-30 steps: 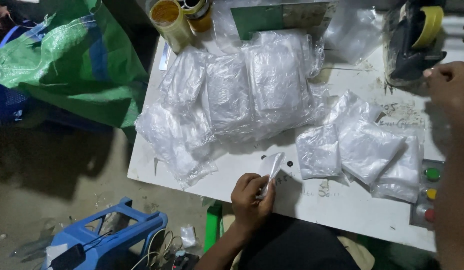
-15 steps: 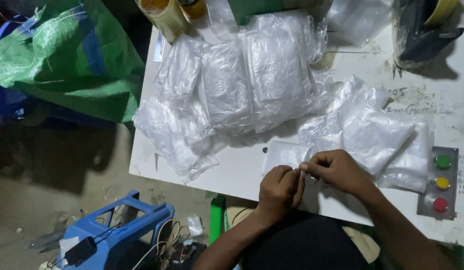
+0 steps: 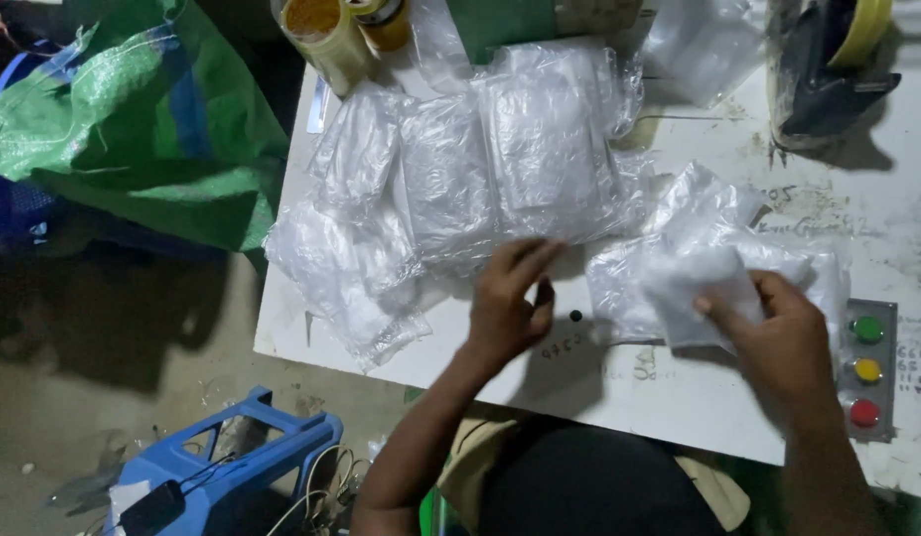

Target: Folding and stacking small plastic bags on a work surface in a factory setting.

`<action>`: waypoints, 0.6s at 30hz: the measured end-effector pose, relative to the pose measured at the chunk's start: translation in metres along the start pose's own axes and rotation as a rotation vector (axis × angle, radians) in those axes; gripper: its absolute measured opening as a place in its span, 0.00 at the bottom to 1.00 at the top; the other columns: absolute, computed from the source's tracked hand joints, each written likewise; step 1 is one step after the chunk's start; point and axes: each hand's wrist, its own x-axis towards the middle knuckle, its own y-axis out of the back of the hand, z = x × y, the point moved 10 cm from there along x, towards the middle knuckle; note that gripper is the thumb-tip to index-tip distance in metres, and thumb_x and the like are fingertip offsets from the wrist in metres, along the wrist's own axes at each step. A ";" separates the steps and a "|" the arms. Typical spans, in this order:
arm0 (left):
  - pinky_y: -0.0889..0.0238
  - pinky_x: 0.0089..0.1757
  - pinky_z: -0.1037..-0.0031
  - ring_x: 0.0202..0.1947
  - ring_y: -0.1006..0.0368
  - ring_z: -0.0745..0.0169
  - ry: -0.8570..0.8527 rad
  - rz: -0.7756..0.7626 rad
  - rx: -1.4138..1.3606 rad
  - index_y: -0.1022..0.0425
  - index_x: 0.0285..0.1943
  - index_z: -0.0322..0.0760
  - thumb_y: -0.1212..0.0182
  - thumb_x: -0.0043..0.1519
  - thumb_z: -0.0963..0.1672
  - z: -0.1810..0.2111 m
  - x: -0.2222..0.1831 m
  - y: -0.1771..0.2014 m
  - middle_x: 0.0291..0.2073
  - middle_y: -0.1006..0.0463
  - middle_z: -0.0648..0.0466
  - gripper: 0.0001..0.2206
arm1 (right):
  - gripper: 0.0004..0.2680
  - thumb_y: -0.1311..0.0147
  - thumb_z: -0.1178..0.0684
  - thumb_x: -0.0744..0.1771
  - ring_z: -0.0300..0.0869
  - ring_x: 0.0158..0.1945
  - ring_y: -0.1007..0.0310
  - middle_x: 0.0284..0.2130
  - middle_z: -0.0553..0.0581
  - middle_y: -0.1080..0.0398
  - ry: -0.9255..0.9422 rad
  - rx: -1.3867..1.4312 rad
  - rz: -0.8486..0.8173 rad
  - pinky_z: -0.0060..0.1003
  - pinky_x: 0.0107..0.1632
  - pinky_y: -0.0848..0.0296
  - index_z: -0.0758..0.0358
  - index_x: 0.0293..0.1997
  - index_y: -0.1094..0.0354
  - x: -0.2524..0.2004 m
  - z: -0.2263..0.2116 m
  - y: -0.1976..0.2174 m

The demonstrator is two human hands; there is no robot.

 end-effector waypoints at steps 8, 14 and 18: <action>0.37 0.44 0.60 0.46 0.30 0.41 -0.451 0.022 0.785 0.28 0.40 0.31 0.47 0.68 0.37 0.021 0.063 0.016 0.47 0.26 0.40 0.04 | 0.10 0.36 0.67 0.67 0.54 0.48 0.26 0.51 0.74 0.26 1.031 -0.419 0.465 0.42 0.50 0.22 0.78 0.53 0.29 -0.053 -0.050 0.025; 0.28 0.47 0.58 0.43 0.22 0.43 -0.379 -0.010 0.241 0.32 0.53 0.31 0.51 0.69 0.39 0.089 0.022 0.004 0.45 0.21 0.39 0.07 | 0.32 0.31 0.58 0.58 0.44 0.53 0.31 0.59 0.63 0.33 0.828 -0.063 0.040 0.33 0.52 0.26 0.63 0.70 0.40 -0.021 -0.060 -0.016; 0.34 0.37 0.65 0.29 0.31 0.57 0.178 0.004 -0.167 0.23 0.44 0.39 0.46 0.71 0.47 0.030 -0.014 -0.002 0.26 0.26 0.53 0.09 | 0.25 0.31 0.66 0.57 0.39 0.43 0.23 0.40 0.58 0.19 0.665 0.211 -0.329 0.36 0.47 0.23 0.64 0.60 0.28 0.003 -0.027 -0.062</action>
